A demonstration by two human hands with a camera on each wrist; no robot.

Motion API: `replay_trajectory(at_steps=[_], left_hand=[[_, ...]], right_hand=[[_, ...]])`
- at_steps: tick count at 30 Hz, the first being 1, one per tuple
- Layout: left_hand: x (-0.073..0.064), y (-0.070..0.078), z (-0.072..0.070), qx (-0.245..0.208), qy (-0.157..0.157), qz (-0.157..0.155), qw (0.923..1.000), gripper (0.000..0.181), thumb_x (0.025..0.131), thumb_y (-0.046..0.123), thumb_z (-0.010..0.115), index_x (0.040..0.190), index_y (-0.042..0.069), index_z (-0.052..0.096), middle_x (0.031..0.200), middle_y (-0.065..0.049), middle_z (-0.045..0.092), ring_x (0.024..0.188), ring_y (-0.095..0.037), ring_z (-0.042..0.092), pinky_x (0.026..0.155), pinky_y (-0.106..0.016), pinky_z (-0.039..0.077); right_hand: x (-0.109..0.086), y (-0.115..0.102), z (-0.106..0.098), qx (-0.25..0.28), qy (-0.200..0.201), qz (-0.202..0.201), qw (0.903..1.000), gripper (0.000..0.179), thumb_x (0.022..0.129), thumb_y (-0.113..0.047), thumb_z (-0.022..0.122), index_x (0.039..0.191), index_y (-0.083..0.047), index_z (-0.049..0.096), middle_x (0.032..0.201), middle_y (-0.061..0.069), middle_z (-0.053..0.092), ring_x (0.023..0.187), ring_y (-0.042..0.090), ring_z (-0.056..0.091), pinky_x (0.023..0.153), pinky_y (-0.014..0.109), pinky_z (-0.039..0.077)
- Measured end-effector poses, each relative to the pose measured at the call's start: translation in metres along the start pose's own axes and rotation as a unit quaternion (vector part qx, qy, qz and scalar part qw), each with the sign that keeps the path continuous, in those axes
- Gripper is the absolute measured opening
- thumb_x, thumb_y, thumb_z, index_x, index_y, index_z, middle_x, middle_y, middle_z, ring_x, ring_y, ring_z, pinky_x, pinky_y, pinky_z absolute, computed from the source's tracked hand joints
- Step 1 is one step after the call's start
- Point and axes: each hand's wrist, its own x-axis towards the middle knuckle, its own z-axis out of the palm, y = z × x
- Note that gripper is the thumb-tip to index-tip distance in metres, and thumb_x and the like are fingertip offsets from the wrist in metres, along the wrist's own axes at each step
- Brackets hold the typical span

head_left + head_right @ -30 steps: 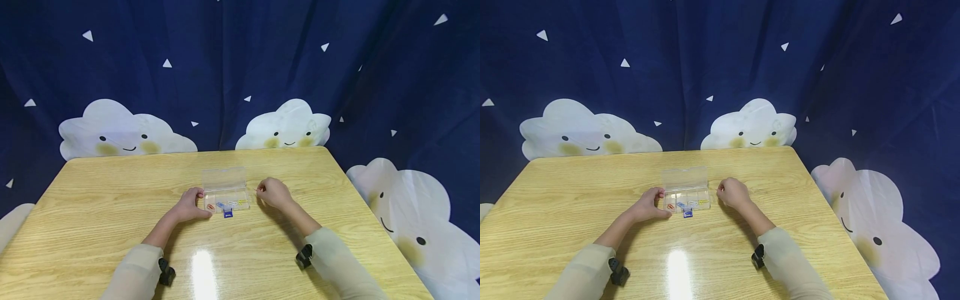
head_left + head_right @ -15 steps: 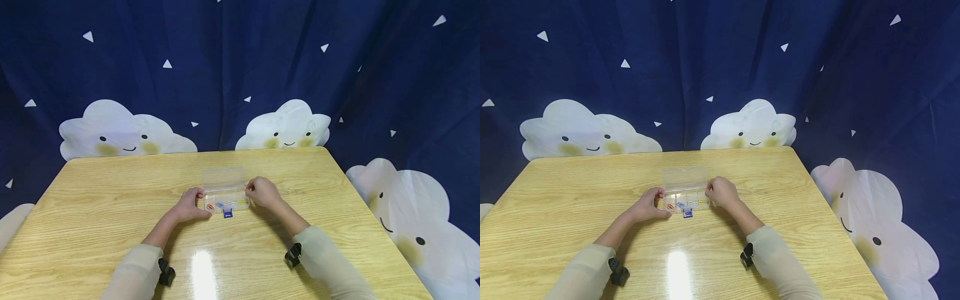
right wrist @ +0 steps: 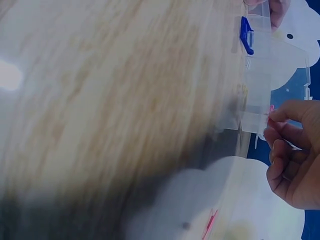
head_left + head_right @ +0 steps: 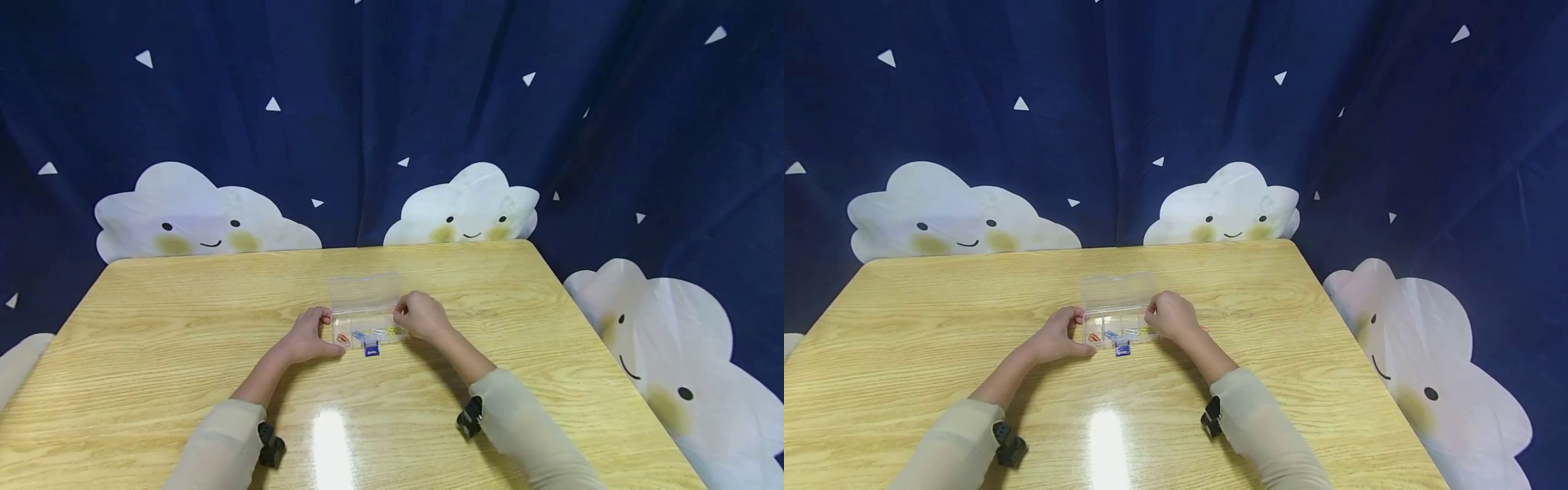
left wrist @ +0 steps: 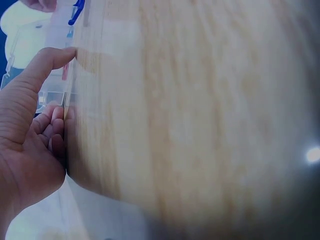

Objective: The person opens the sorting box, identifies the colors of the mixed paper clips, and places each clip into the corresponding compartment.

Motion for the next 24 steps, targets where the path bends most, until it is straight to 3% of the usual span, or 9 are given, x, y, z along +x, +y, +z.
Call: replay_trajectory(at_steps=[24], left_hand=[[0.002,-0.003,0.002,0.008,0.0,0.0,1.0,0.064,0.062,0.027,0.083,0.11,0.004,0.046,0.105,-0.008,0.047,0.094,-0.022,0.038,0.08,-0.03,0.034]], right_hand=[[-0.002,0.011,-0.005,0.007,0.019,0.008,0.9998,0.013,0.086,-0.022,0.061,0.084,-0.016,0.072,0.078,-0.003,0.06,0.064,0.01,0.049,0.054,0.025,0.038]])
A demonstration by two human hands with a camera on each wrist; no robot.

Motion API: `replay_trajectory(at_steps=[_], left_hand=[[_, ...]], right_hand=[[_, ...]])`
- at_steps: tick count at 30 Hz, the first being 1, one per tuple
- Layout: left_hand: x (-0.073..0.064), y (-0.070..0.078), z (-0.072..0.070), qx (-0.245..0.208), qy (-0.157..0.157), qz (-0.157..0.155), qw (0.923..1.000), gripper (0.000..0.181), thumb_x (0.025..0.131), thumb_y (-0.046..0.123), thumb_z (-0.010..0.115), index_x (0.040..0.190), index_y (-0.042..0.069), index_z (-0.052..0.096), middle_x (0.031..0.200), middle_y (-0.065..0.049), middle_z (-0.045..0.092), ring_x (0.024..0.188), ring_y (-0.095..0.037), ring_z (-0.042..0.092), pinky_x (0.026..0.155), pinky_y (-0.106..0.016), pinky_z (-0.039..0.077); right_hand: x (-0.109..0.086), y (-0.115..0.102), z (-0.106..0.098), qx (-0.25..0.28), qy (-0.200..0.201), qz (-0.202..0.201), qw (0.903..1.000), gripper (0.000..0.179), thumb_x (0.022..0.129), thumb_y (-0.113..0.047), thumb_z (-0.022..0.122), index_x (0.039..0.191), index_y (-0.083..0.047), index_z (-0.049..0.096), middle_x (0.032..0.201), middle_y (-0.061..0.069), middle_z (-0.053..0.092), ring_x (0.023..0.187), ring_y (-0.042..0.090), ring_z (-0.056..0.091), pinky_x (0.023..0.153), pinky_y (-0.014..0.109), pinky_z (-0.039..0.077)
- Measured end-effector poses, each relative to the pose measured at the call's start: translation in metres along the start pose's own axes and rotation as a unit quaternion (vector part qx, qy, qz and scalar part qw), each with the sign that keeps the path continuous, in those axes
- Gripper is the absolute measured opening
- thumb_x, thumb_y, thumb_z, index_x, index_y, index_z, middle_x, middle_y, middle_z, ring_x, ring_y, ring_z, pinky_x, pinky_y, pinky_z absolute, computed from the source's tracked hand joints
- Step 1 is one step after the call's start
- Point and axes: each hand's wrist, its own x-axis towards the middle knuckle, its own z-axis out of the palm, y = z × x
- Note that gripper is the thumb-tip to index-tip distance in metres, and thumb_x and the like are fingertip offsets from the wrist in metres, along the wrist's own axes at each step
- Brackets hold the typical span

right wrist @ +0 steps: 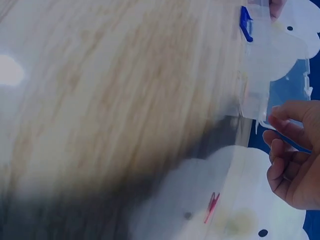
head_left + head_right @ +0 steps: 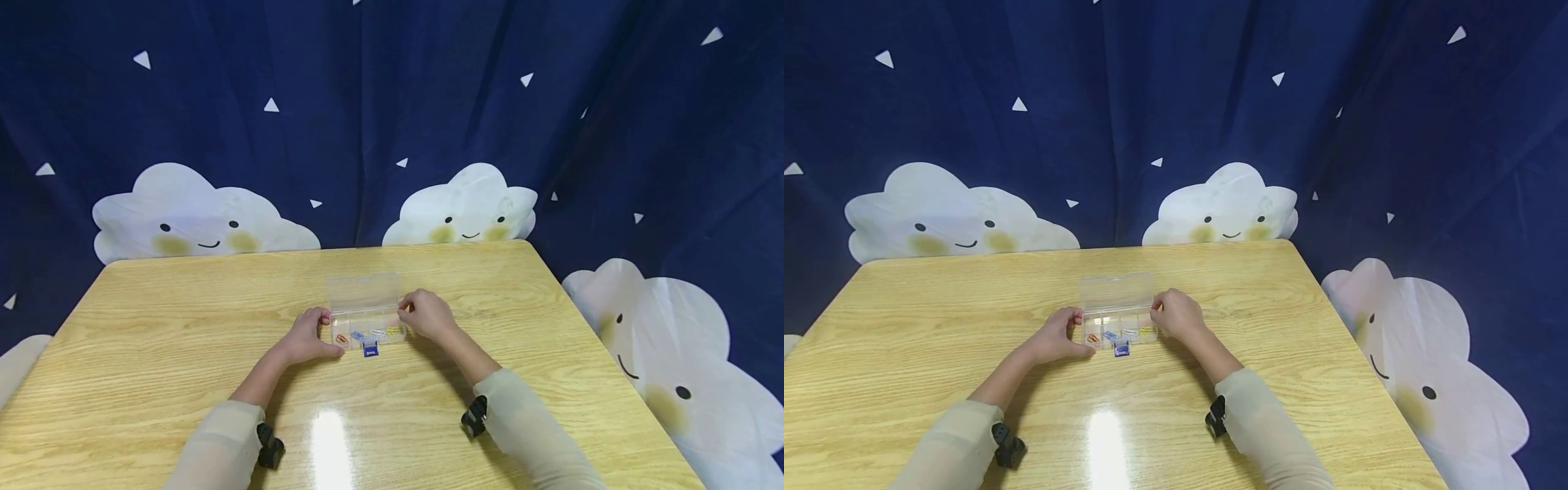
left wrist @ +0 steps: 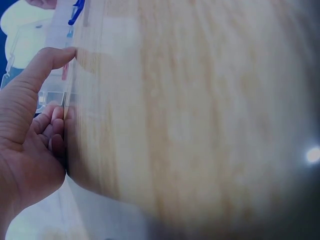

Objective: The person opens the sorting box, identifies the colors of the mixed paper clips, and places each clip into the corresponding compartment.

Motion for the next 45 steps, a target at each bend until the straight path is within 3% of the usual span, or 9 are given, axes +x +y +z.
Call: replay_trajectory(at_steps=[9,27,45], left_hand=[[0.001,-0.001,0.0,0.001,0.004,0.006,1.0,0.062,0.061,0.026,0.083,0.107,0.004,0.046,0.101,-0.008,0.046,0.092,-0.022,0.038,0.077,-0.031,0.033],[0.0,0.0,0.001,-0.004,-0.002,-0.003,1.0,0.062,0.063,0.027,0.083,0.107,0.004,0.046,0.1,-0.008,0.045,0.092,-0.021,0.037,0.077,-0.03,0.033],[-0.001,0.001,0.001,-0.012,0.003,0.004,0.9999,0.063,0.063,0.024,0.083,0.11,0.002,0.047,0.102,-0.009,0.046,0.092,-0.022,0.039,0.078,-0.031,0.034]], right_hand=[[-0.006,0.015,-0.013,0.006,-0.007,0.021,0.9997,0.014,0.088,-0.023,0.061,0.087,-0.013,0.071,0.082,0.001,0.059,0.066,0.013,0.05,0.054,0.025,0.038],[-0.023,0.063,-0.02,-0.029,-0.032,0.058,0.9974,0.012,0.086,-0.023,0.061,0.083,-0.014,0.069,0.068,-0.003,0.06,0.057,0.012,0.049,0.052,0.027,0.038],[-0.038,0.077,-0.023,-0.04,-0.038,0.023,0.9982,0.014,0.086,-0.025,0.065,0.078,-0.014,0.067,0.067,-0.004,0.06,0.053,0.011,0.047,0.049,0.026,0.036]])
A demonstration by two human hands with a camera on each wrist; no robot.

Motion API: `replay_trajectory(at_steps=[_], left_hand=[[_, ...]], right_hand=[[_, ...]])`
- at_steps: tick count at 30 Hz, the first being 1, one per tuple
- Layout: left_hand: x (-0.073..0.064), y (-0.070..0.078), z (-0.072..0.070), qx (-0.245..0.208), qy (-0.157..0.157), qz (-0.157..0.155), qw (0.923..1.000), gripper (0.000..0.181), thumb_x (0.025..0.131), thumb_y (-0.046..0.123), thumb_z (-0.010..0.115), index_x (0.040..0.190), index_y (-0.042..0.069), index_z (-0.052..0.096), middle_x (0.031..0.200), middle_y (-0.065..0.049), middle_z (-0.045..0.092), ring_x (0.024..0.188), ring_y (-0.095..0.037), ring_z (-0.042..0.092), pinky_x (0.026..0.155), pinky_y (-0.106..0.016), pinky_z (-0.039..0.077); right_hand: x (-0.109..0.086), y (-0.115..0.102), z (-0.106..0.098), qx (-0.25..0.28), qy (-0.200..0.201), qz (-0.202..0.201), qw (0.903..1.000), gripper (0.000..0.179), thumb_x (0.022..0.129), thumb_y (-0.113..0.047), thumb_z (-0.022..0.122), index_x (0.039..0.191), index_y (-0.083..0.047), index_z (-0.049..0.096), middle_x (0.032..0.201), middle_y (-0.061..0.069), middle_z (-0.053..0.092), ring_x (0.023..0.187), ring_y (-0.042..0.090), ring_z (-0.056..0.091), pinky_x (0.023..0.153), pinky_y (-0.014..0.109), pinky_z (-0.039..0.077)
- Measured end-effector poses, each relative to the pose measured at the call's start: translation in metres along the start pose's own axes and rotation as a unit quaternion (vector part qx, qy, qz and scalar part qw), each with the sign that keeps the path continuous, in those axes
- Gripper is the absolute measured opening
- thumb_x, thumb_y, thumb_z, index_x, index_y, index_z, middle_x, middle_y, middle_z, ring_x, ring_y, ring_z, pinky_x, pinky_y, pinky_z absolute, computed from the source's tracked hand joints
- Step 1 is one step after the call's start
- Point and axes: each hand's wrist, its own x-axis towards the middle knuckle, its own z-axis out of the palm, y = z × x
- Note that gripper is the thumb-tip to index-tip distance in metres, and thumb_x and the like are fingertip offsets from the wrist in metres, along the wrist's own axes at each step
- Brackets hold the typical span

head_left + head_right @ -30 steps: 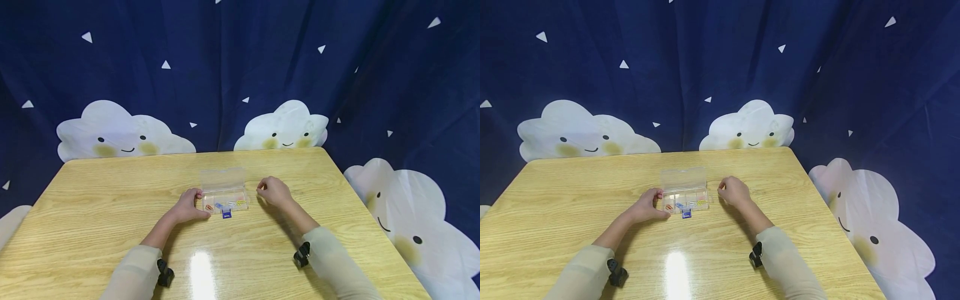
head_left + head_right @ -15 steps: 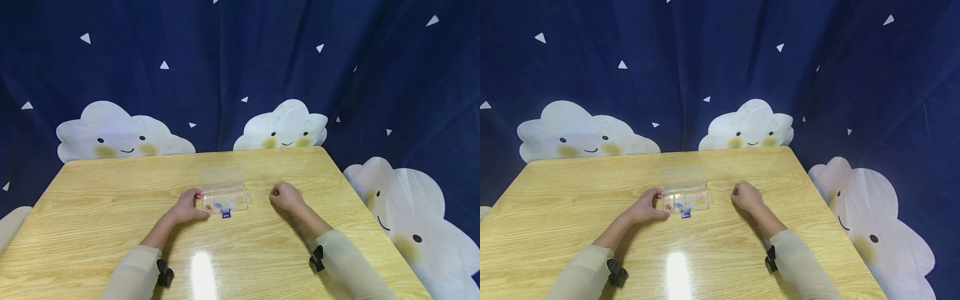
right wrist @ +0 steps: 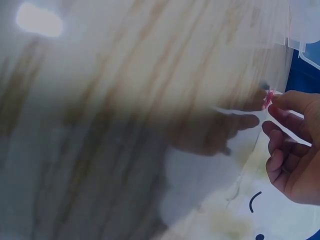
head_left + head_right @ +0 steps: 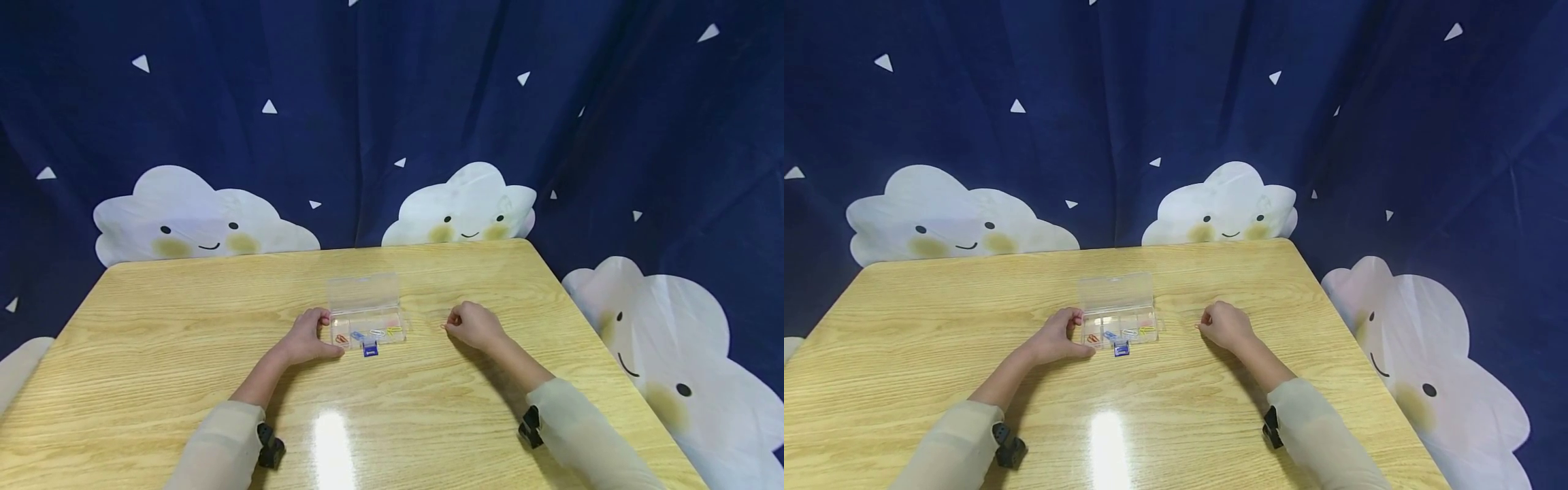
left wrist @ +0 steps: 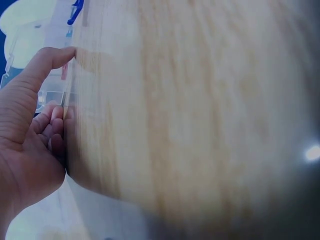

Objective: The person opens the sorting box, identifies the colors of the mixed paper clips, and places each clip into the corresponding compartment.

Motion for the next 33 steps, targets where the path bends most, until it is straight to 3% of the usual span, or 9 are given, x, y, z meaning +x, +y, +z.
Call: replay_trajectory(at_steps=[12,19,33], left_hand=[[-0.002,0.003,-0.001,-0.001,0.0,0.008,1.0,0.064,0.062,0.023,0.083,0.11,0.0,0.047,0.102,-0.01,0.047,0.091,-0.022,0.038,0.078,-0.03,0.033],[-0.003,0.005,-0.002,0.005,-0.004,-0.002,1.0,0.064,0.063,0.024,0.082,0.11,0.0,0.047,0.102,-0.01,0.046,0.092,-0.023,0.038,0.078,-0.031,0.034],[-0.001,0.002,-0.002,-0.001,-0.001,-0.004,1.0,0.063,0.062,0.024,0.083,0.109,0.002,0.047,0.101,-0.009,0.046,0.091,-0.021,0.038,0.076,-0.03,0.034]], right_hand=[[-0.002,0.002,0.003,0.007,0.004,-0.005,1.0,0.014,0.085,-0.026,0.066,0.077,-0.014,0.068,0.066,-0.004,0.059,0.053,0.011,0.047,0.049,0.026,0.036],[-0.001,0.001,0.002,0.007,0.005,-0.005,0.9999,0.014,0.085,-0.025,0.066,0.077,-0.014,0.067,0.068,-0.004,0.059,0.053,0.011,0.047,0.049,0.026,0.036],[0.007,-0.012,0.001,0.013,0.018,-0.014,0.9997,0.015,0.085,-0.028,0.067,0.077,-0.015,0.067,0.061,-0.005,0.056,0.049,0.01,0.046,0.046,0.026,0.036]])
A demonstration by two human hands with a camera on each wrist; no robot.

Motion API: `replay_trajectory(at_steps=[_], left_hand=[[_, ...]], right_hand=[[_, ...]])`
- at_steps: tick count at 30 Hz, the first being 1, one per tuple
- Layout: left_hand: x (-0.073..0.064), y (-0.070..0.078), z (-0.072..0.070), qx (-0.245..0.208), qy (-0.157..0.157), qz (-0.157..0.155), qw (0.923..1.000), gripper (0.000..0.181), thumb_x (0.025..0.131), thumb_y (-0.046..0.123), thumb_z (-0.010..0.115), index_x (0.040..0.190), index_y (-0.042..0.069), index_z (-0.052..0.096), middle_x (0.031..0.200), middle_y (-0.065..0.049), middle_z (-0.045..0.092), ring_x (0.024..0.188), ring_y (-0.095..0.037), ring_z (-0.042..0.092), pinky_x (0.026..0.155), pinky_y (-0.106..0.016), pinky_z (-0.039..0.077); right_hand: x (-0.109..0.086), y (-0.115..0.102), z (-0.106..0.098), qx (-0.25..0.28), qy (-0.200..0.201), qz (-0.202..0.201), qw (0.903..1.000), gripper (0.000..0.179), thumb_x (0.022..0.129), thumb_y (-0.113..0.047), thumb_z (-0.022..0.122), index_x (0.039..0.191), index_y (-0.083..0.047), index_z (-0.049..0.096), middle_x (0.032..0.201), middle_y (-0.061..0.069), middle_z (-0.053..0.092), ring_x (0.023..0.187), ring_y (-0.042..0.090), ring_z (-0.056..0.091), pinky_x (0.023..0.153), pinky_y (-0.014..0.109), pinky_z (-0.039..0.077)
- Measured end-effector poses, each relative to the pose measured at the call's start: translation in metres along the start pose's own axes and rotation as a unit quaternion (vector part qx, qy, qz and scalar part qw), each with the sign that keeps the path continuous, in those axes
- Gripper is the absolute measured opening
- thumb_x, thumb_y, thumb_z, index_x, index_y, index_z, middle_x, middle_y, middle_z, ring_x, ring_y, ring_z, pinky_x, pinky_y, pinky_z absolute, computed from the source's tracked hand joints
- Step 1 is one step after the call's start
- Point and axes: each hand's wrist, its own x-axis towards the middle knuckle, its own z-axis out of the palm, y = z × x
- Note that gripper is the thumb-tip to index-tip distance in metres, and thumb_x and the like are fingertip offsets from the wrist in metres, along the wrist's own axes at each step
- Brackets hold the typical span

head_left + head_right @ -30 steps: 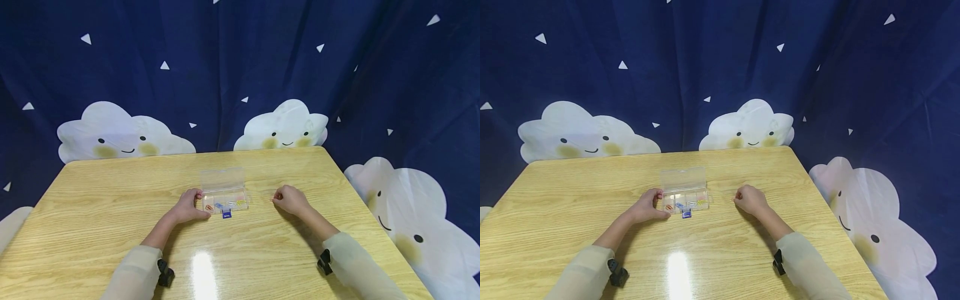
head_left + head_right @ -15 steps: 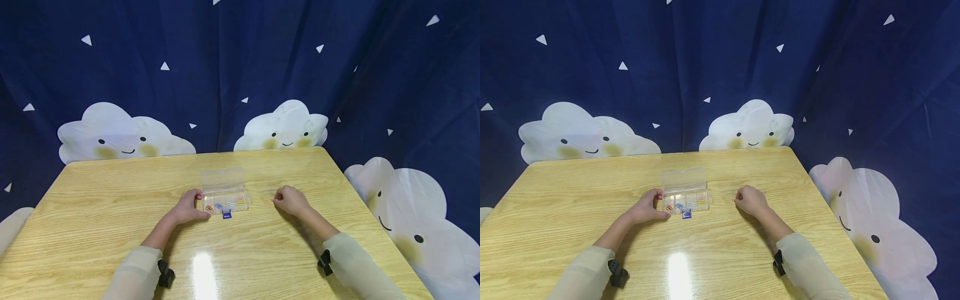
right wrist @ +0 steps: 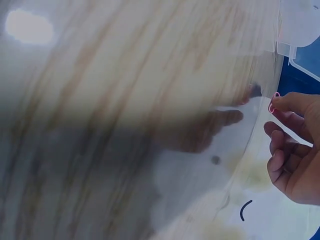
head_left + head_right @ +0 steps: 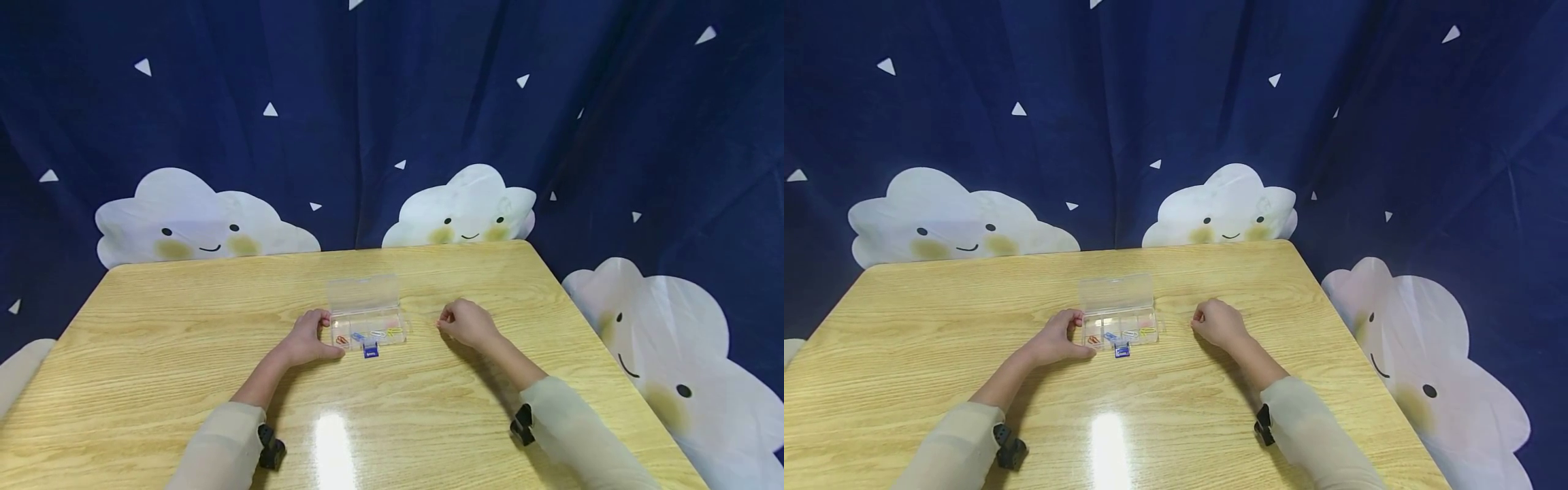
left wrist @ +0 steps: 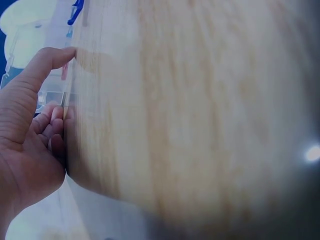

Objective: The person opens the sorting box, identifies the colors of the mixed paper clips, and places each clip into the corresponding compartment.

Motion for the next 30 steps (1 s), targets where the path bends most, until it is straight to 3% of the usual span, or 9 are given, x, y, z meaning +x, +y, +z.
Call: replay_trajectory(at_steps=[12,30], left_hand=[[-0.001,0.0,0.0,0.002,-0.007,-0.006,1.0,0.064,0.063,0.025,0.083,0.111,0.002,0.045,0.103,-0.009,0.045,0.093,-0.022,0.038,0.078,-0.031,0.034],[0.0,-0.002,0.001,0.009,0.002,0.008,0.9999,0.063,0.062,0.026,0.082,0.109,0.003,0.047,0.103,-0.009,0.047,0.093,-0.023,0.039,0.08,-0.031,0.034]], right_hand=[[0.007,-0.013,0.0,0.006,-0.003,-0.022,0.9997,0.016,0.087,-0.027,0.064,0.083,-0.012,0.069,0.063,-0.004,0.056,0.048,0.01,0.045,0.046,0.025,0.035],[0.021,-0.036,-0.003,0.004,0.012,-0.032,0.9994,0.014,0.087,-0.027,0.064,0.084,-0.014,0.07,0.076,0.0,0.055,0.063,0.012,0.047,0.055,0.026,0.037]])
